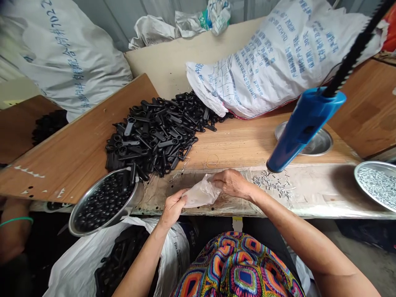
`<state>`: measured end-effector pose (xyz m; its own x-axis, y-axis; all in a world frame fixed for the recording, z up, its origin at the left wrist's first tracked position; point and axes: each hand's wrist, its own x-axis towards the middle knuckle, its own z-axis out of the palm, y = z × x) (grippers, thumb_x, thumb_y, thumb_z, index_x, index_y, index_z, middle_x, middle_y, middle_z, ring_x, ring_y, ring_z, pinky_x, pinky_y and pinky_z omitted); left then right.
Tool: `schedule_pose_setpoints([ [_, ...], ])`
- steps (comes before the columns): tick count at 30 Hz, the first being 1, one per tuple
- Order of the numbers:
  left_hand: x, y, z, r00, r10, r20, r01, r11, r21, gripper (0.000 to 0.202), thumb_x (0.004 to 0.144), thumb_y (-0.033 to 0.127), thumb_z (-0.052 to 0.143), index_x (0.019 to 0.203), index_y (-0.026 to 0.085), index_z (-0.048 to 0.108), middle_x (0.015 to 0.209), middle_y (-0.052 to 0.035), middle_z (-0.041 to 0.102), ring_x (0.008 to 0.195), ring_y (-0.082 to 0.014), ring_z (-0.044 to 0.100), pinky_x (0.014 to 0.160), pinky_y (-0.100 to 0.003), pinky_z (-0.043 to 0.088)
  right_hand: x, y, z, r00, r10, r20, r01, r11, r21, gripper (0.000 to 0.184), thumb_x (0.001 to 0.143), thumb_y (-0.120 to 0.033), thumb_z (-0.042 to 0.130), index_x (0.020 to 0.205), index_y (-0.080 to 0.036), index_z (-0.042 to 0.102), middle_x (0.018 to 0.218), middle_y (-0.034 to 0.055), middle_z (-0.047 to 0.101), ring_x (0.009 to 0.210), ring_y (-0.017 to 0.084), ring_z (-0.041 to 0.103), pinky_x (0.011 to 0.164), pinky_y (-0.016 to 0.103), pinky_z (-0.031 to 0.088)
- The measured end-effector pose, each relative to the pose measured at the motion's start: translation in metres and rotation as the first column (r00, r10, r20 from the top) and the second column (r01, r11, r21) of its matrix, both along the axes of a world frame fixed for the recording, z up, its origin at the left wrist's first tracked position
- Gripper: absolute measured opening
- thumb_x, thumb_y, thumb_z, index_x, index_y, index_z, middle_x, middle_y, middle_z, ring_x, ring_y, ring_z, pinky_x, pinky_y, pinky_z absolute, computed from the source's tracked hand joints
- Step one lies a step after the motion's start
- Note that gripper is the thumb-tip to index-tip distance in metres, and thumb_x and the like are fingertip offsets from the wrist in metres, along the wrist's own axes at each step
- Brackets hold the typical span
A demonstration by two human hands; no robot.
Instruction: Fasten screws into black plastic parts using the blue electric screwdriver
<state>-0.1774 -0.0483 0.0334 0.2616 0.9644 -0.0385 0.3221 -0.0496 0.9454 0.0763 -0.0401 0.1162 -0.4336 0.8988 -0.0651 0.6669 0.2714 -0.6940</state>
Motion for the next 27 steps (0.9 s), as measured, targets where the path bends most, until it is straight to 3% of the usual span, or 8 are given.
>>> schedule_pose_setpoints([
  [4,0.003,-0.004,0.01,0.998,-0.044,-0.048,0.045,0.998,0.031,0.029,0.08,0.029,0.05,0.099,0.017,0.068,0.088,-0.0015,0.069,0.079,-0.0159,0.061,0.071,-0.023,0.045,-0.008,0.0,-0.01,0.98,-0.061,0.189,0.012,0.968,0.251,0.015,0.072,-0.016,0.051,0.059,-0.018,0.056,0.054,0.0002,0.053,0.053,0.012,0.044,0.058,0.027,0.026],
  [7,0.005,-0.005,0.016,0.993,-0.081,-0.087,0.087,0.994,0.07,0.029,0.082,0.027,0.049,0.102,0.017,0.066,0.096,-0.0028,0.069,0.087,-0.0165,0.062,0.078,-0.024,0.046,-0.016,0.001,-0.014,0.965,-0.025,0.262,-0.069,0.937,0.343,0.013,0.066,-0.012,0.057,0.055,-0.016,0.054,0.061,0.0045,0.058,0.066,0.017,0.052,0.067,0.029,0.031],
  [10,0.005,-0.002,0.011,0.988,-0.076,-0.133,0.096,0.984,0.15,0.03,0.082,0.024,0.05,0.107,0.017,0.064,0.105,-0.0052,0.067,0.096,-0.0178,0.061,0.086,-0.026,0.046,-0.016,0.007,-0.013,0.967,-0.019,0.256,-0.089,0.91,0.404,0.012,0.067,-0.006,0.058,0.058,-0.015,0.058,0.078,0.0074,0.064,0.085,0.022,0.054,0.075,0.032,0.032],
  [14,0.005,0.004,-0.003,0.978,-0.012,-0.207,0.068,0.961,0.268,0.038,0.078,0.013,0.044,0.113,0.014,0.059,0.11,-0.0101,0.063,0.102,-0.0201,0.058,0.093,-0.033,0.044,0.003,0.019,-0.009,0.995,-0.009,0.104,-0.05,0.83,0.555,0.015,0.082,-0.019,0.058,0.069,-0.017,0.065,0.099,0.0065,0.065,0.091,0.022,0.054,0.078,0.033,0.035],
  [17,0.012,0.005,-0.007,0.966,-0.014,-0.259,0.105,0.933,0.345,0.046,0.077,0.012,0.046,0.122,0.013,0.053,0.122,-0.0124,0.056,0.115,-0.0223,0.05,0.102,-0.037,0.038,0.021,0.023,-0.007,0.995,-0.045,-0.087,0.082,0.871,0.485,0.019,0.088,-0.026,0.053,0.076,-0.016,0.065,0.089,0.0064,0.064,0.079,0.017,0.057,0.069,0.027,0.039],
  [20,0.024,0.009,-0.004,0.946,-0.066,-0.319,0.19,0.908,0.373,0.044,0.077,0.013,0.049,0.121,0.02,0.057,0.126,-0.0099,0.055,0.122,-0.0259,0.043,0.107,-0.045,0.03,0.034,0.013,-0.002,0.955,-0.225,-0.195,0.285,0.882,0.375,0.019,0.088,-0.029,0.053,0.078,-0.016,0.063,0.068,0.0011,0.058,0.062,0.013,0.052,0.057,0.023,0.038],
  [23,0.034,0.018,-0.004,0.932,-0.091,-0.351,0.218,0.914,0.343,0.04,0.077,0.009,0.045,0.109,0.023,0.064,0.116,-0.0107,0.06,0.119,-0.0328,0.044,0.102,-0.059,0.026,0.045,-0.012,0.01,0.882,-0.393,-0.262,0.471,0.76,0.447,0.015,0.087,-0.028,0.055,0.079,-0.016,0.061,0.061,-0.0017,0.055,0.054,0.01,0.049,0.05,0.021,0.036],
  [27,0.042,0.023,0.005,0.956,-0.045,-0.289,0.139,0.939,0.313,0.033,0.079,0.016,0.051,0.109,0.021,0.063,0.117,-0.0134,0.059,0.121,-0.0354,0.043,0.103,-0.061,0.023,0.045,-0.05,0.029,0.837,-0.46,-0.295,0.5,0.426,0.754,0.006,0.085,-0.015,0.058,0.089,-0.019,0.059,0.077,0.0009,0.063,0.067,0.011,0.057,0.064,0.021,0.043],
])
